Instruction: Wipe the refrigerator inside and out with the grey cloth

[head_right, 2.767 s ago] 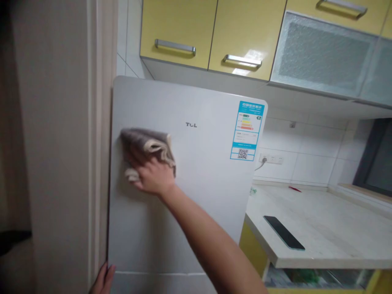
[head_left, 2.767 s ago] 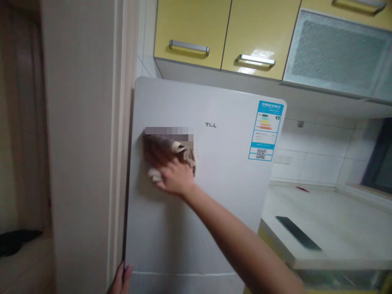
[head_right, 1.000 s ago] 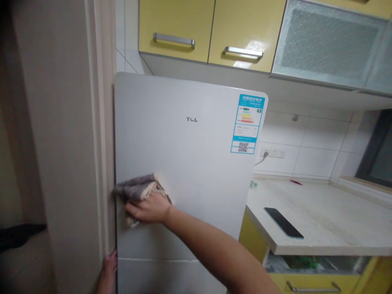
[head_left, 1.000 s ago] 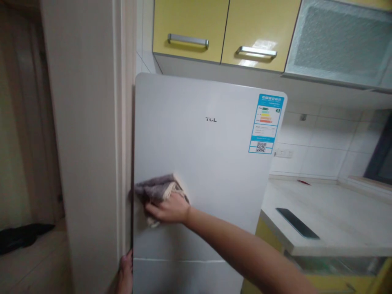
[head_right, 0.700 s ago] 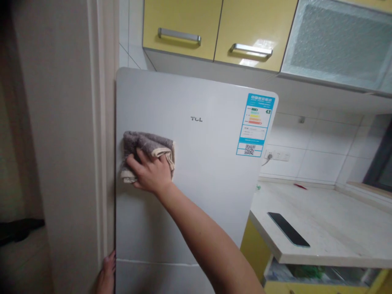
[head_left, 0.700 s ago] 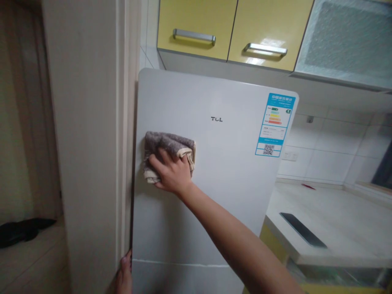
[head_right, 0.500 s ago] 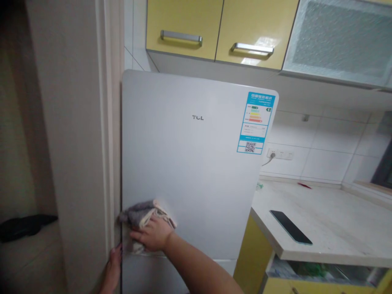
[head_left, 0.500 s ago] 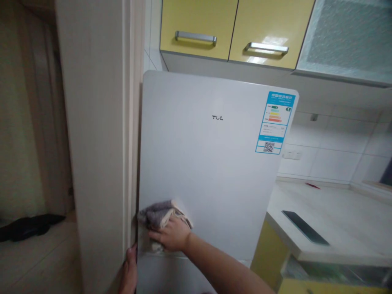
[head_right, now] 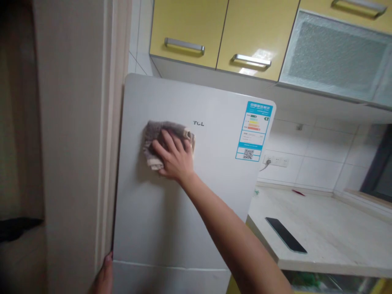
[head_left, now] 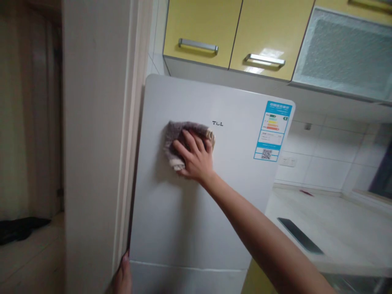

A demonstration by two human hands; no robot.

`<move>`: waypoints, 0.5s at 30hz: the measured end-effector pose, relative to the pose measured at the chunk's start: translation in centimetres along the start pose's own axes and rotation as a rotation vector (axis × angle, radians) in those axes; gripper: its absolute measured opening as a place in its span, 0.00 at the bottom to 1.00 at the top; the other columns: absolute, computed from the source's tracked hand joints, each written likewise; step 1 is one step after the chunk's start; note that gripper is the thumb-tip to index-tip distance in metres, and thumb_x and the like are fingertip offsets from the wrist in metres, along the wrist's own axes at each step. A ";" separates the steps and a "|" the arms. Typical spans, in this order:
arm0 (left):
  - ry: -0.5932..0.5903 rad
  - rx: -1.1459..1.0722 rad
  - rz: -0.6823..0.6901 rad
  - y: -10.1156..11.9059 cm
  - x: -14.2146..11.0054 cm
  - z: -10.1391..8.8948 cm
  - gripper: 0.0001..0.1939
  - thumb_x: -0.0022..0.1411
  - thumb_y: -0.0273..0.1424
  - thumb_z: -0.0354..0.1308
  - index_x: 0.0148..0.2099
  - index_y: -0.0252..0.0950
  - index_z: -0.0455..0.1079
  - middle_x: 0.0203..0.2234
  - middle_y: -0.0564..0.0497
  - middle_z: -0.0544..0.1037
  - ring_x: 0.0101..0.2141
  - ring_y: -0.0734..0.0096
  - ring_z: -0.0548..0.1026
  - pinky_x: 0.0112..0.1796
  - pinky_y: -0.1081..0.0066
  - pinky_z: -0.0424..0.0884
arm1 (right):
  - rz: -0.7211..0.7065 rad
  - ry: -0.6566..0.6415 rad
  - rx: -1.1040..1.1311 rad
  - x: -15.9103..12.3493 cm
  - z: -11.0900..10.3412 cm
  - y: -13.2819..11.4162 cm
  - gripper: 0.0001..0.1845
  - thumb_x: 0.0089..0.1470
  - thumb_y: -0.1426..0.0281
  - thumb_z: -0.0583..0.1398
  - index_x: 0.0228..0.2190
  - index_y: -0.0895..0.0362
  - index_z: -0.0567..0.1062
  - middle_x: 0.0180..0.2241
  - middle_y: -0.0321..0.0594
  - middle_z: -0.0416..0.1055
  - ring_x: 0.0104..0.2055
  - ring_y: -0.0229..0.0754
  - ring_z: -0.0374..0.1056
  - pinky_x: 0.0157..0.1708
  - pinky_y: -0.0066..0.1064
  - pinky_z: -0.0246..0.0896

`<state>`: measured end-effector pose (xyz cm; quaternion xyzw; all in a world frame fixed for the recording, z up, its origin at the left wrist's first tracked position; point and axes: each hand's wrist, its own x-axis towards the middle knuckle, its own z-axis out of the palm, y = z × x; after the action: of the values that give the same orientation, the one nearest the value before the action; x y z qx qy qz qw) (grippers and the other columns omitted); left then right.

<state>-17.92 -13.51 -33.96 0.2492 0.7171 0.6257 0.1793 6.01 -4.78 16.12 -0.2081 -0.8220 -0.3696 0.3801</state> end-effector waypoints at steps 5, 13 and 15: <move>0.018 -0.034 -0.046 -0.3 -0.1 0.0 0.42 0.67 0.56 0.37 0.64 0.30 0.72 0.63 0.38 0.77 0.69 0.51 0.68 0.69 0.61 0.62 | 0.136 0.021 0.002 4.8 0.1 -3.8 0.44 0.54 0.50 0.66 0.68 0.45 0.61 0.76 0.47 0.47 0.72 0.65 0.49 0.62 0.64 0.55; -0.038 -0.012 -0.063 -1.1 1.7 -0.6 0.41 0.68 0.52 0.36 0.64 0.28 0.72 0.60 0.35 0.79 0.67 0.46 0.69 0.67 0.56 0.64 | -0.198 -0.162 0.320 -13.0 12.6 -19.9 0.21 0.64 0.55 0.58 0.55 0.46 0.74 0.59 0.32 0.76 0.56 0.44 0.73 0.47 0.40 0.76; -0.038 0.013 -0.063 -1.1 2.1 -0.8 0.39 0.68 0.52 0.36 0.59 0.31 0.75 0.55 0.37 0.83 0.65 0.44 0.73 0.65 0.54 0.68 | -0.210 -0.107 0.319 -20.0 15.8 -22.6 0.12 0.66 0.58 0.55 0.45 0.40 0.79 0.50 0.20 0.81 0.45 0.41 0.78 0.41 0.37 0.78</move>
<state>-20.27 -13.05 -34.77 0.2394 0.7252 0.6101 0.2111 -3.03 -8.42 -16.52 -0.0777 -0.9064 -0.2608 0.3232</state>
